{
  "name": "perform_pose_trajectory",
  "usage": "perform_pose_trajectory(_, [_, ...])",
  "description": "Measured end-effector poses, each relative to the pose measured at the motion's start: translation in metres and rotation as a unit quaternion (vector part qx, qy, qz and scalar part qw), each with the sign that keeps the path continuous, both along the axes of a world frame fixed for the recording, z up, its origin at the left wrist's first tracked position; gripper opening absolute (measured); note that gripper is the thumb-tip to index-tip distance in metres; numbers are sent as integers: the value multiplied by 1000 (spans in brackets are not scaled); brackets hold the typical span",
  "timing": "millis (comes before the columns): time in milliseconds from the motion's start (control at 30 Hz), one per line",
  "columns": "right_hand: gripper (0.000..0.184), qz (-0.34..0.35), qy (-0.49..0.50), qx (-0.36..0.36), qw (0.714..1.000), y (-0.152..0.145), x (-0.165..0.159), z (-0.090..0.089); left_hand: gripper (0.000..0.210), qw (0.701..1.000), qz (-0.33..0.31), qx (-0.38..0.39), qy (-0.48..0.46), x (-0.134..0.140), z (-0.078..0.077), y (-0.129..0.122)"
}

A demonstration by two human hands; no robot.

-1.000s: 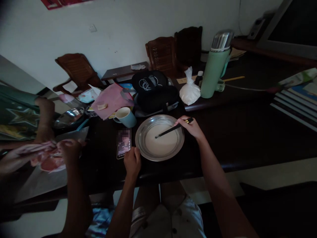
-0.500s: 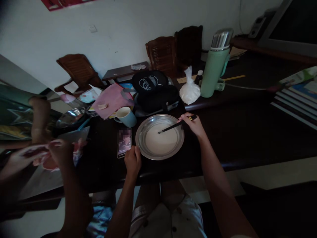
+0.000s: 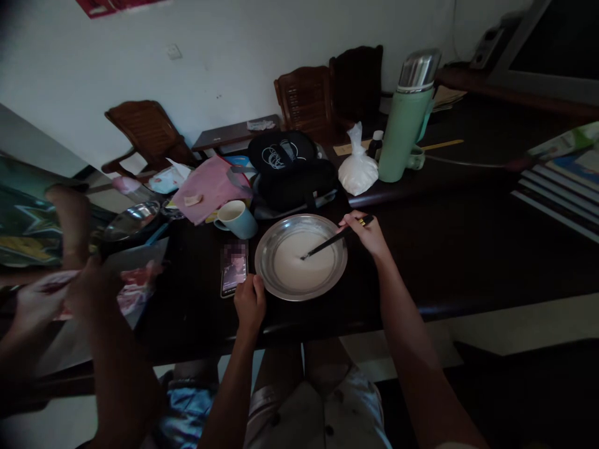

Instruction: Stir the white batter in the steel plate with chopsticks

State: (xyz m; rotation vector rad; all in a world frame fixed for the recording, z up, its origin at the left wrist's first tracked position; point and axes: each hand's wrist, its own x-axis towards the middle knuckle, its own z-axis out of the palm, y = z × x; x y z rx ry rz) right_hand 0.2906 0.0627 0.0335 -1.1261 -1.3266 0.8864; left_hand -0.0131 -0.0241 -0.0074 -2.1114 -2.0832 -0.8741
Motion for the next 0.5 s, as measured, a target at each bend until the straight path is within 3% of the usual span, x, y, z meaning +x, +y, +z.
perform_pose_trajectory(167, [37,57,-35,7,998,-2,-7,2,34,1000,-2,-2,5,-1,-1,1])
perform_pose_trajectory(367, [34,-16,11,10,1000,2,-1,0,34,1000,-7,1,-2,-1,-1,2])
perform_pose_trajectory(500, [36,27,6,-7,1000,-1,-2,0,34,1000,-7,1,-10,-1,-2,2])
